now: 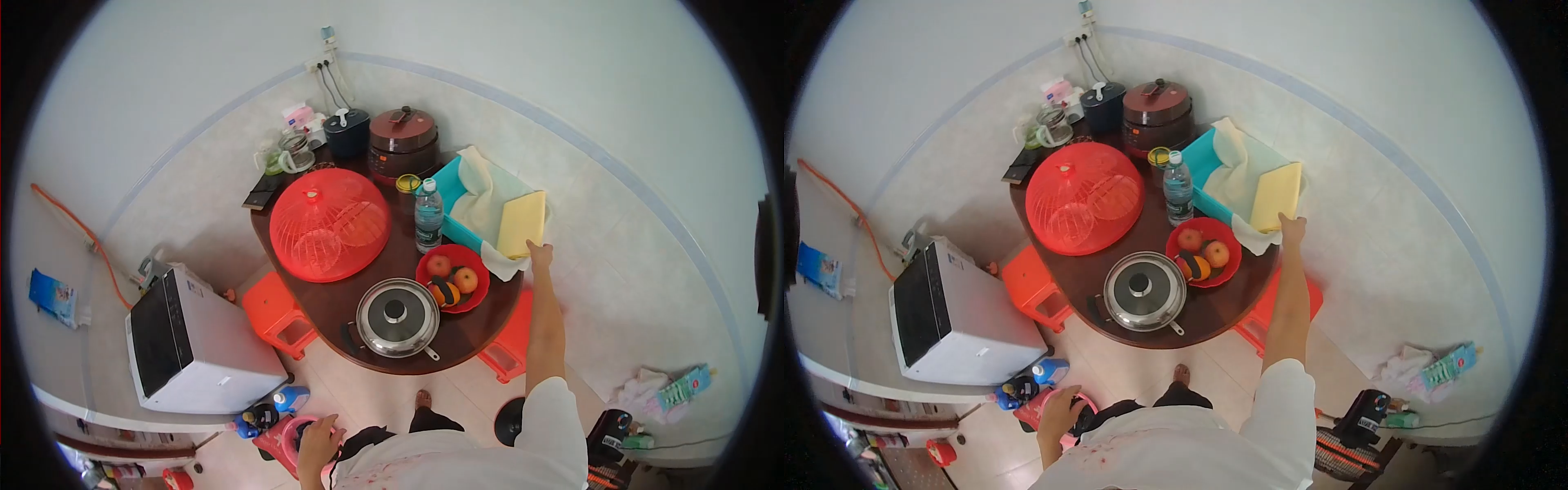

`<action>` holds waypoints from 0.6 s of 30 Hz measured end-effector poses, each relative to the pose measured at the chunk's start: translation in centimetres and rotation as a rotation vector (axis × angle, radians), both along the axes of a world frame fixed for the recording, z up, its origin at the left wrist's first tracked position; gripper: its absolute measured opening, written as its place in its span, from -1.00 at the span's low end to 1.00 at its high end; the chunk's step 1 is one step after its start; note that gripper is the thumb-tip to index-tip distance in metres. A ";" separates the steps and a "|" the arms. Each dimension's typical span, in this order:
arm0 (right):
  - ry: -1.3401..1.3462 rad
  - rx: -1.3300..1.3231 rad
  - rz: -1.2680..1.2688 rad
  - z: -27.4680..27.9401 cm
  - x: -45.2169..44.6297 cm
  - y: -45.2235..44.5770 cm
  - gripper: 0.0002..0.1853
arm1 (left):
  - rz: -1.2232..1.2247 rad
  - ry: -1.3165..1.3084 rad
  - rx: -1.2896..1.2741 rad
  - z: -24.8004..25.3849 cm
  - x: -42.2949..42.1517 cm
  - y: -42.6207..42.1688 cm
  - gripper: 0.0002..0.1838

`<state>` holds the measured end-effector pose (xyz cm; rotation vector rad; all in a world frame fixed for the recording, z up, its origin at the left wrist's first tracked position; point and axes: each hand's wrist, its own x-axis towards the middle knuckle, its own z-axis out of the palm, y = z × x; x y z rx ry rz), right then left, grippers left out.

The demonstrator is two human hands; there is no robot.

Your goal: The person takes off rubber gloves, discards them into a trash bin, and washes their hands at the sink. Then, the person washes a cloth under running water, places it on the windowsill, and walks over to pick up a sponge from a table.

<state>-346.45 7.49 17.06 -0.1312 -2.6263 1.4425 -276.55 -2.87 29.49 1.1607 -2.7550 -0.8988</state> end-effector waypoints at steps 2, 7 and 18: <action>-0.074 0.006 0.093 -0.1 -1.2 -0.3 -0.34 | 0.046 -0.026 -0.024 -0.2 0.3 0.0 -0.59; 0.003 -0.432 0.267 -0.3 -2.7 -3.3 -0.66 | 0.050 -0.025 -0.073 0.0 -0.7 0.8 -0.61; 0.819 -0.284 0.282 17.3 7.8 -2.3 -0.76 | 0.025 -0.013 -0.023 -1.2 0.2 2.3 -0.60</action>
